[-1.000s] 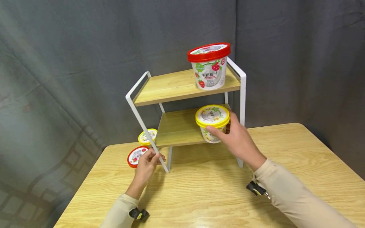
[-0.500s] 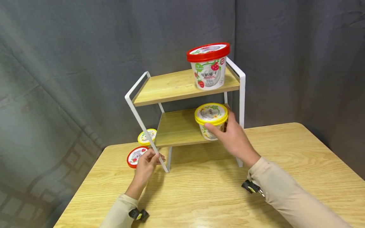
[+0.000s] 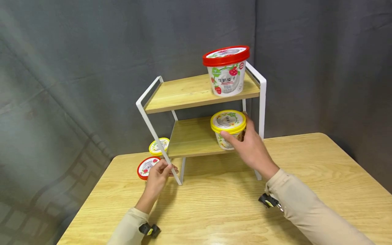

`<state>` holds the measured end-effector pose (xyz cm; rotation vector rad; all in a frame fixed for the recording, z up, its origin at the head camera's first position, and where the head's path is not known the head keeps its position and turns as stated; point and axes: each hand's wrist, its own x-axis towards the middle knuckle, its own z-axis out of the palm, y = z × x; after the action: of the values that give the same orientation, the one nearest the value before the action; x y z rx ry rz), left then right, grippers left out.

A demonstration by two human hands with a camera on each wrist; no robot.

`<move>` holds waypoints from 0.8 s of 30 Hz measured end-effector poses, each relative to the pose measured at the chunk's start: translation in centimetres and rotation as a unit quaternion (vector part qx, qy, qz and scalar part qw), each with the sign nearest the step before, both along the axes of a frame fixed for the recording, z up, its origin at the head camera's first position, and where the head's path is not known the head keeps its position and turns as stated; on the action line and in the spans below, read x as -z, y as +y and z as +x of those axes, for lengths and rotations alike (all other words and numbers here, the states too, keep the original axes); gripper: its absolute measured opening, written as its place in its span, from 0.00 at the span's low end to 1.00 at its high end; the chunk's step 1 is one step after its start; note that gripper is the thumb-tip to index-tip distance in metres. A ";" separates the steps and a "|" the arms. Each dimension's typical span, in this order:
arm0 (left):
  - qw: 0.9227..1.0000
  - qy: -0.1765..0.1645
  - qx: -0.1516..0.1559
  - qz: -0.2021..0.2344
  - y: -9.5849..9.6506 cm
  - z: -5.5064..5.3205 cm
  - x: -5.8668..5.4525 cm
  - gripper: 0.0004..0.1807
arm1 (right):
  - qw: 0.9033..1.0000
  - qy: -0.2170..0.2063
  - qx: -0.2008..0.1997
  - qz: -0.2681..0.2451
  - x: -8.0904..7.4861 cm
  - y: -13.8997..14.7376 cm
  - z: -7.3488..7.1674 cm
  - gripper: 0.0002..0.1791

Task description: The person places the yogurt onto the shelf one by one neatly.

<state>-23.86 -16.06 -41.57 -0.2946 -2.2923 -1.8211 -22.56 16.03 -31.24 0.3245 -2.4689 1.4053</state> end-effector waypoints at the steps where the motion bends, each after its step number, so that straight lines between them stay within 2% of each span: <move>1: 1.000 0.000 0.000 0.001 0.0 0.0 0.0 0.06 | 1.000 -0.001 0.002 0.001 0.0 0.0 0.0 0.47; 13: 1.000 0.001 -0.001 0.004 0.2 -0.1 -0.1 0.06 | 1.000 -0.004 -0.013 -0.022 0.3 0.2 -0.1 0.48; 24: 1.000 0.011 0.008 0.005 0.1 -0.2 0.1 0.07 | 0.999 -0.027 0.003 -0.026 0.3 -0.2 0.0 0.52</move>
<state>-24.07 -15.99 -41.65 -0.3296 -2.2714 -1.8278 -22.51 15.87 -31.56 0.2717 -2.4693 1.4925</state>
